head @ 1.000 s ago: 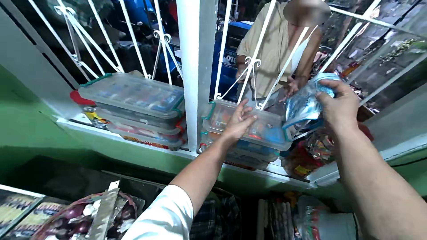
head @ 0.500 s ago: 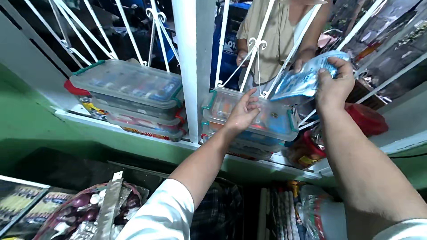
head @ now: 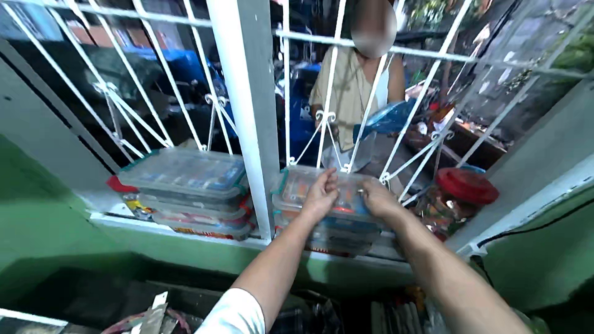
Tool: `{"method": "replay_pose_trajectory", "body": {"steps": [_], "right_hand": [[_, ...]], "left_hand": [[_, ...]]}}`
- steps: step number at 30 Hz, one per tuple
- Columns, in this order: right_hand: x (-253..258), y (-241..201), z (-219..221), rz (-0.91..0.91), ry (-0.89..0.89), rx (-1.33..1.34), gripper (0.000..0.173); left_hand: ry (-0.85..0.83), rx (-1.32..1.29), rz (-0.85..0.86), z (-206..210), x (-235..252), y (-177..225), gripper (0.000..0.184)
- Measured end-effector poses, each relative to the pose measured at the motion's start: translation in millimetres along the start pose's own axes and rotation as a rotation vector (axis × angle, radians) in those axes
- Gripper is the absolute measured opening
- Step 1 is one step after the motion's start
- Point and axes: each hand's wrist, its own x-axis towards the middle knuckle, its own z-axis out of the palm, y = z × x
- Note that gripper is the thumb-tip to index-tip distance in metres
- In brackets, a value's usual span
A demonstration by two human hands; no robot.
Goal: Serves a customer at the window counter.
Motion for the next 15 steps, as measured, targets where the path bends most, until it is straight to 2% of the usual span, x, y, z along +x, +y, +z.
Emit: {"method": "replay_pose_trajectory", "body": {"steps": [2,6,10,12,15], "right_hand": [[0.3,-4.7,2.7,0.033,-0.118,-0.040,0.040],[-4.9,-9.3,-3.9,0.049,-0.072,-0.101,0.031],[-2.1,-2.9,-10.4,0.153,-0.072,0.042,0.036],[-16.1,-3.9,-6.1,0.127,0.077,0.169,0.028],[-66.9,-14.6,12.8,0.035,0.413,0.392,0.021]], "left_hand": [[-0.010,0.026,0.005,-0.2,3.0,-1.2,0.058],[0.016,-0.014,0.009,-0.8,4.5,3.0,0.054],[0.076,-0.072,-0.029,0.5,3.6,4.2,0.050],[0.127,-0.080,-0.007,3.9,1.3,4.6,0.047],[0.203,0.007,0.169,13.4,-20.6,2.8,0.048]]}}
